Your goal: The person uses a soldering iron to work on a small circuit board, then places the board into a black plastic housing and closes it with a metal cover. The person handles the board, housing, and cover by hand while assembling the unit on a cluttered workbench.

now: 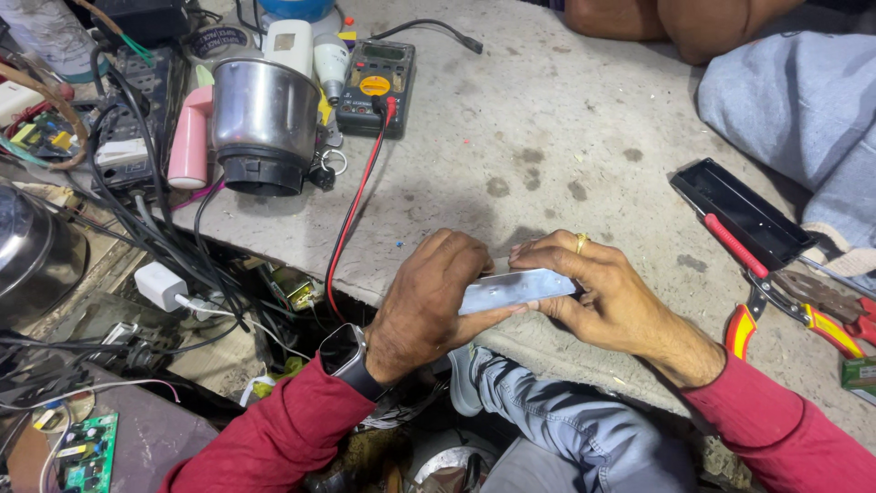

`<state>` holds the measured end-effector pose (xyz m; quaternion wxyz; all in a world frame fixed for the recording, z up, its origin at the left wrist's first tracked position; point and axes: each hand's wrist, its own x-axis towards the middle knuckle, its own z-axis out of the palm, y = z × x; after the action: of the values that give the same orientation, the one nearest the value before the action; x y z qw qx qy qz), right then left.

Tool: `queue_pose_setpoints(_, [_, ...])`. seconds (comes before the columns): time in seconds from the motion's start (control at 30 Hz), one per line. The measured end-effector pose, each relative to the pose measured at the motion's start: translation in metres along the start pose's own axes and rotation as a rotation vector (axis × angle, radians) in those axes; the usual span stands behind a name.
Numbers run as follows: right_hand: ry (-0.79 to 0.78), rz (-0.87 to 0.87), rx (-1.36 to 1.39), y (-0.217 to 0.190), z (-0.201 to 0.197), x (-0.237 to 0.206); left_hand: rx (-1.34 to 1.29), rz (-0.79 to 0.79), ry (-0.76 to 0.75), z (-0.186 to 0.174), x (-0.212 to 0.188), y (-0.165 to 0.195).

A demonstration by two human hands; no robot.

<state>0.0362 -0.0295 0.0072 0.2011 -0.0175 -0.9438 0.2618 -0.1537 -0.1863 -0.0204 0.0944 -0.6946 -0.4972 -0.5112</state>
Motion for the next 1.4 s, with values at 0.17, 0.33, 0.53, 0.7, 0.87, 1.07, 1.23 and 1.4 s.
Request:
queue_pose_setpoints(0.17, [0.002, -0.016, 0.000, 0.000, 0.000, 0.000, -0.065, -0.030, -0.043, -0.002, 0.000, 0.005])
queue_pose_setpoints(0.33, [-0.019, -0.013, 0.013, 0.000, -0.006, 0.000, -0.179, -0.098, -0.083, -0.001, 0.001, 0.000])
queue_pose_setpoints(0.53, [0.053, 0.030, 0.058, 0.001, -0.009, -0.004, -0.130, -0.098, -0.076, 0.001, -0.001, -0.002])
queue_pose_setpoints(0.7, [0.060, -0.102, -0.094, 0.003, -0.013, -0.011, -0.072, -0.038, -0.084, -0.001, -0.004, -0.003])
queue_pose_setpoints(0.87, [0.067, -0.096, -0.113, 0.000, -0.012, -0.012, -0.058, -0.021, -0.092, -0.001, -0.003, -0.004])
queue_pose_setpoints(1.07, [0.174, -0.220, -0.363, -0.005, -0.004, -0.008, -0.081, -0.075, -0.120, -0.002, -0.003, -0.008])
queue_pose_setpoints(1.23, [0.219, -0.227, -0.418, -0.007, -0.001, -0.002, -0.146, -0.109, -0.091, -0.006, 0.001, -0.007])
queue_pose_setpoints(1.4, [0.219, -0.217, -0.439, -0.008, -0.003, 0.000, -0.246, -0.144, -0.083, -0.009, 0.010, -0.006])
